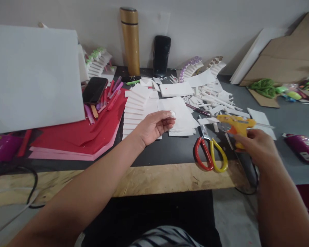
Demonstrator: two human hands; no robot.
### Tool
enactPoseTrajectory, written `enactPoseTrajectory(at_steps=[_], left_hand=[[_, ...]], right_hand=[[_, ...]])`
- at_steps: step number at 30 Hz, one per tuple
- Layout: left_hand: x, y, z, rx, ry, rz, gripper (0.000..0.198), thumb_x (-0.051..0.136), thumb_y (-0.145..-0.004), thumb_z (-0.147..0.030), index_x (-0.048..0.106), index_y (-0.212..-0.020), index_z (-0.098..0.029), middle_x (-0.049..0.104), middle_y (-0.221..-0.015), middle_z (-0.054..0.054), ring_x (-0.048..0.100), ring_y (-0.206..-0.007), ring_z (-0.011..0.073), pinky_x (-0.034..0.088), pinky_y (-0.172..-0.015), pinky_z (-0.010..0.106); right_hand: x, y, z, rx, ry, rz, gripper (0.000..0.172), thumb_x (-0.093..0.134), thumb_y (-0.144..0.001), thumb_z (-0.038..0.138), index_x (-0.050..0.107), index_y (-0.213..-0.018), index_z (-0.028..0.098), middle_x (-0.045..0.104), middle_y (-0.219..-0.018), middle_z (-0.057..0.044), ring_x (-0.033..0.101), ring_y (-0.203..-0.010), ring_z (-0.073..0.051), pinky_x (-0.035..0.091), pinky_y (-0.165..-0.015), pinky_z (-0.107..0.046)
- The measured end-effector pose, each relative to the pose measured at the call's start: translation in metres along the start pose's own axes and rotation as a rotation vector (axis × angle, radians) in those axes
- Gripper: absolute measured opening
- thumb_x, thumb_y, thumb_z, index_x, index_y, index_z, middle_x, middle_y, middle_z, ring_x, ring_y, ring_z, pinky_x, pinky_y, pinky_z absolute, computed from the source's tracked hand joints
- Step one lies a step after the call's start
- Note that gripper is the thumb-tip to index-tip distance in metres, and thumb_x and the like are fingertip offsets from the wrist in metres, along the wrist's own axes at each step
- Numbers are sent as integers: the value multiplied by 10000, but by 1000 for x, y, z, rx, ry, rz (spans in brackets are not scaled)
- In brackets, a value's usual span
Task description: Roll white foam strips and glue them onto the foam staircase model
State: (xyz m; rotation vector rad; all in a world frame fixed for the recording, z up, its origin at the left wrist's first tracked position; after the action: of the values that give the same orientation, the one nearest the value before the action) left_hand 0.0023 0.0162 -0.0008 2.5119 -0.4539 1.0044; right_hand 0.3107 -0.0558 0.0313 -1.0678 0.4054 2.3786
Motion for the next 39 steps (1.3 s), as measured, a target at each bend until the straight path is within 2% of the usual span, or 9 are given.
enactPoseTrajectory(at_steps=[4,7,9,12,18,22,26,34,39], left_hand=[[-2,-1,1,5,7,10,53,696,-837,-117,711,-862,-73,716,-760,54,674,-666,85,557,-648,185],[-4,-2,1,15,9,21,58,697,-840,-118,715,-875,-75,720,-774,59,676,-676,87,555,-659,190],[-4,-2,0,33,-1,20,61,712,-834,-122,715,-876,-78,720,-772,57,680,-685,90,553,-671,196],[-2,-2,-1,89,-39,-19,80,741,-819,-131,711,-879,-86,716,-764,46,680,-687,91,542,-683,204],[2,-2,-3,215,-107,-102,108,784,-787,-154,702,-839,-108,695,-694,19,668,-665,90,525,-702,214],[1,-4,-1,271,-127,-142,145,807,-764,-177,710,-857,-123,703,-703,10,671,-674,93,530,-727,226],[1,-4,1,294,-204,-171,162,799,-773,-192,726,-901,-126,718,-722,14,676,-694,98,531,-743,234],[0,-6,3,322,-229,-175,200,817,-742,-198,729,-902,-117,733,-756,18,678,-679,101,539,-736,252],[-1,-6,3,348,-229,-182,172,798,-750,-179,735,-895,-112,736,-756,26,679,-685,105,536,-739,253]], right_hand=[[3,12,12,52,-544,105,157,784,-618,105,670,-611,212,638,-648,-32,638,-581,-185,572,-605,-326],[3,17,38,-89,-573,109,104,821,-650,134,750,-695,194,722,-820,-95,670,-633,-202,577,-569,-328],[6,17,59,-220,-618,240,71,813,-686,158,766,-737,177,741,-993,-126,670,-657,-186,561,-535,-310],[18,12,87,-283,-670,544,124,751,-769,252,769,-792,131,623,-604,-64,506,-461,-124,369,-392,-262],[55,4,97,-303,-760,806,133,672,-860,257,748,-859,147,553,-553,1,407,-410,-77,289,-383,-234],[67,-1,82,-303,-819,816,119,690,-844,275,735,-826,166,617,-644,-17,553,-500,-133,491,-471,-276],[68,-3,78,-344,-855,812,92,694,-852,264,738,-830,186,590,-691,-2,522,-556,-121,587,-603,-312],[66,2,73,-391,-746,851,161,672,-926,333,728,-890,186,643,-731,-21,584,-568,-133,483,-541,-270],[65,5,78,-495,-654,787,214,663,-912,319,686,-757,174,571,-620,-2,549,-535,-126,454,-549,-271]])
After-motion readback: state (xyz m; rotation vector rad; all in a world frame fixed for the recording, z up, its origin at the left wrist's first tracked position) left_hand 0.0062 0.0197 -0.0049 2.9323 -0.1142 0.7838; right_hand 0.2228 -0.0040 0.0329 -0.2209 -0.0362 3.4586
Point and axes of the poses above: each hand's wrist, its own y-axis away from the middle knuckle, its own x-axis out of the palm, z = x × y, the point moved 1 cm from there along -y, towards the middle knuckle
